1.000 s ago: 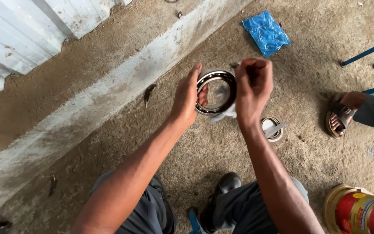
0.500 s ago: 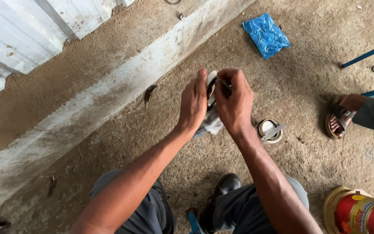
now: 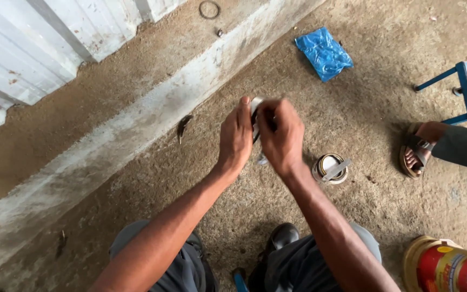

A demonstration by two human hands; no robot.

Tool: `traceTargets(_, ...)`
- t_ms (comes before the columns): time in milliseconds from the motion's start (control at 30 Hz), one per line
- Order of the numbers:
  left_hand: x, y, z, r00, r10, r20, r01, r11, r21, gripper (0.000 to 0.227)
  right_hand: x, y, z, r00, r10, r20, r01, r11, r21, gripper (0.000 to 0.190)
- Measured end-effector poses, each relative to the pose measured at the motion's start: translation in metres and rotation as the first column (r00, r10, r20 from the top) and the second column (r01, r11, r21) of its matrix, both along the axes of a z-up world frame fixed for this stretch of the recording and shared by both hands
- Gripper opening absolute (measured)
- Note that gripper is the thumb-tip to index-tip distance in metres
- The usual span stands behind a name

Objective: Cleaning and inspecting a large ball bearing using a cloth and a metal measuring tool.

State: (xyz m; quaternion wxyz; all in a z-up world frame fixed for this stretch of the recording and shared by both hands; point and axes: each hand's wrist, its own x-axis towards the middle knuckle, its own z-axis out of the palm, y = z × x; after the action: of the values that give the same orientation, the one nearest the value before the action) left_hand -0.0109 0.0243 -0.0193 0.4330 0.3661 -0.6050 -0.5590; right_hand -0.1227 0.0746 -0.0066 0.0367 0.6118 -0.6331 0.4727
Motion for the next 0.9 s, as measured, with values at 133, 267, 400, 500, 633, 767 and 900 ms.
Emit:
traceTargets(133,-0.001,-0.002,-0.01,0.999,-0.037,-0.007,0.037,0.999,0.0,0.058,0.0,0.001,0.003,0.994,0.031,0.108,-0.036,0.998,0.043,0.011)
traceTargets(267,-0.001,0.001,-0.006,0.998,-0.057,-0.022,0.058,0.998,0.031,0.057,-0.001,-0.002,0.007,0.975,-0.042,0.219,0.035,0.999,0.035,0.013)
traceTargets(400,0.002,-0.001,-0.003,0.998,-0.058,-0.017,0.059,0.997,0.059,0.055,0.004,0.002,0.006,0.979,0.028,0.203,-0.03,0.999,0.01,0.015)
traceTargets(500,0.001,0.0,-0.008,0.997,-0.067,0.046,0.061,0.991,0.12,0.057,-0.008,-0.003,-0.002,0.955,0.038,0.295,-0.031,0.999,-0.03,0.014)
traceTargets(633,0.001,-0.003,-0.005,0.999,-0.039,0.036,0.038,0.999,0.035,0.059,-0.003,-0.002,-0.004,0.941,-0.039,0.337,0.024,0.999,0.047,0.011)
traceTargets(767,0.002,-0.003,-0.008,0.991,-0.022,0.132,0.017,0.999,0.04,0.059,-0.005,-0.005,-0.01,0.956,0.005,0.293,-0.013,1.0,0.026,0.013)
traceTargets(900,0.004,0.0,0.008,0.993,-0.069,0.096,0.053,0.985,0.162,0.055,-0.003,-0.008,-0.011,0.935,-0.043,0.351,0.033,0.999,0.033,0.011)
